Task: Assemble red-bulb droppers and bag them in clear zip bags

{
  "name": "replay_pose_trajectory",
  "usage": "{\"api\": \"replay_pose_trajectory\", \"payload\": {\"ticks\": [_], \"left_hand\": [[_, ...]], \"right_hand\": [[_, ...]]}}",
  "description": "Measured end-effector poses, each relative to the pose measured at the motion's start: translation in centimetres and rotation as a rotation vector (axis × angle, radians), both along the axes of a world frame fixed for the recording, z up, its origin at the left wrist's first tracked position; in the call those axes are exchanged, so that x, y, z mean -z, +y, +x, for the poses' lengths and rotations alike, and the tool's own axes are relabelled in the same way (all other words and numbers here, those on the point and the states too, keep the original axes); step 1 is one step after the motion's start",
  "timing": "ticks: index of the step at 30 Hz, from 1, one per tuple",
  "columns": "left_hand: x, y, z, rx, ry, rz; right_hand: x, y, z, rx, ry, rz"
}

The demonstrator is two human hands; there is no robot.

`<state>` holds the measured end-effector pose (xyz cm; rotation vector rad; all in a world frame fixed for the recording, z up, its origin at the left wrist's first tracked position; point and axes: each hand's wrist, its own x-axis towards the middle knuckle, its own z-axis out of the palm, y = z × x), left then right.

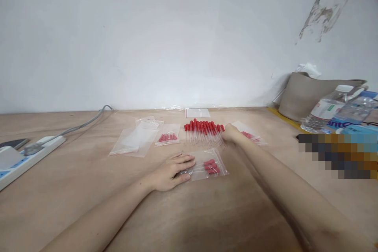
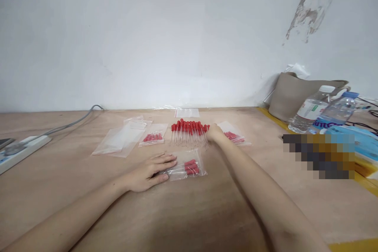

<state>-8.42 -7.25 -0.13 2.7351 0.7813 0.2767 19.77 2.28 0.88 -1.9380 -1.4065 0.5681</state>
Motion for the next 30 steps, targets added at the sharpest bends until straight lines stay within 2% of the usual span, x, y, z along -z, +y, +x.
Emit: {"api": "replay_pose_trajectory", "payload": {"ticks": [3, 5, 9, 11, 16, 20, 25, 30], "left_hand": [[0.1, 0.0, 0.0, -0.001, 0.008, 0.012], [0.1, 0.0, 0.0, -0.005, 0.007, 0.014], [0.1, -0.1, 0.1, -0.02, 0.003, 0.011], [0.0, -0.2, 0.2, -0.027, 0.0, 0.006], [-0.1, -0.3, 0.2, -0.02, -0.046, -0.006], [-0.2, -0.3, 0.3, -0.024, -0.029, 0.0], [-0.3, -0.5, 0.3, -0.026, -0.032, 0.012], [-0.2, -0.6, 0.2, -0.029, -0.058, 0.016]], "right_hand": [[-0.9, -1.4, 0.6, -0.006, 0.058, 0.055], [-1.1, -3.1, 1.1, -0.05, 0.168, 0.1], [0.1, -6.8, 1.3, -0.15, 0.691, 0.221], [1.0, -8.1, 1.1, -0.144, 0.836, 0.24], [2.7, -9.1, -0.2, -0.073, 0.876, 0.315], [3.0, -9.5, -1.2, -0.048, 0.977, 0.266], [3.1, -10.2, -2.1, -0.115, 1.159, 0.155], [2.9, -10.5, -2.6, -0.227, 1.094, 0.015]]}}
